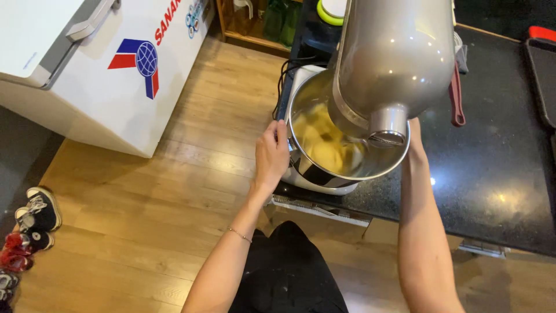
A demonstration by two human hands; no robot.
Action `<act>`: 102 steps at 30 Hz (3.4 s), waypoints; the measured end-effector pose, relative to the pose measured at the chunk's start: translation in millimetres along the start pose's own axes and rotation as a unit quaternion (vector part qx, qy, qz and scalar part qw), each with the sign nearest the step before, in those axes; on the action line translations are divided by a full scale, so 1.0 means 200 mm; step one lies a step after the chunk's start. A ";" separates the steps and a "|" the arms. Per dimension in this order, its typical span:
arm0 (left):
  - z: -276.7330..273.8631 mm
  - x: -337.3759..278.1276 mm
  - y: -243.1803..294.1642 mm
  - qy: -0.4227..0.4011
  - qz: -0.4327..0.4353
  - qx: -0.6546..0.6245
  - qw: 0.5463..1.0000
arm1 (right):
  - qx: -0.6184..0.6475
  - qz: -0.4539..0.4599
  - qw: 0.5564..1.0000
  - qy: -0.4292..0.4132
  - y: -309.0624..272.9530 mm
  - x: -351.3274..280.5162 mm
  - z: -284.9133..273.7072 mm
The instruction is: The recorder is using a stand mixer to mix dough, stopping it periodically to scrape the bowl with a spatula and add water.
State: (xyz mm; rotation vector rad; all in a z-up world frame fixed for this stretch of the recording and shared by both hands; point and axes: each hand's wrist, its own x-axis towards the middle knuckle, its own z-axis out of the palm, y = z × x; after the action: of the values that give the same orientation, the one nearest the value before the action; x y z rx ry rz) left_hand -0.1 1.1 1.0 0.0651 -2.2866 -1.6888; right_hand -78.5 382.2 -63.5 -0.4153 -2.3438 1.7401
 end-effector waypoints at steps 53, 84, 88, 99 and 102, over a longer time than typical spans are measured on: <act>-0.05 -0.03 0.02 -0.011 0.007 -0.019 1.000 | 0.161 -0.057 0.985 0.023 -0.31 -0.18 -0.11; 0.30 -0.20 0.97 0.102 0.386 -0.150 0.905 | 0.151 -0.152 0.973 -0.084 -0.01 0.33 0.46; 0.28 -0.21 0.98 0.083 0.369 -0.142 0.915 | 0.235 -0.130 0.953 -0.140 -0.03 0.25 0.43; 0.25 -0.22 1.00 0.055 0.353 -0.139 0.924 | 0.238 -0.100 0.956 -0.138 -0.09 0.21 0.38; 0.25 -0.21 0.99 0.049 0.359 -0.152 0.920 | 0.187 -0.116 0.967 -0.126 -0.10 0.23 0.38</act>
State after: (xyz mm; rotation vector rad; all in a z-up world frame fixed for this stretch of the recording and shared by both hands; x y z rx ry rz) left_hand 54.0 116.6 165.3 -0.6556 -1.6343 -1.5417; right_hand -147.8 323.1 -67.3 0.1441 -2.0371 2.1515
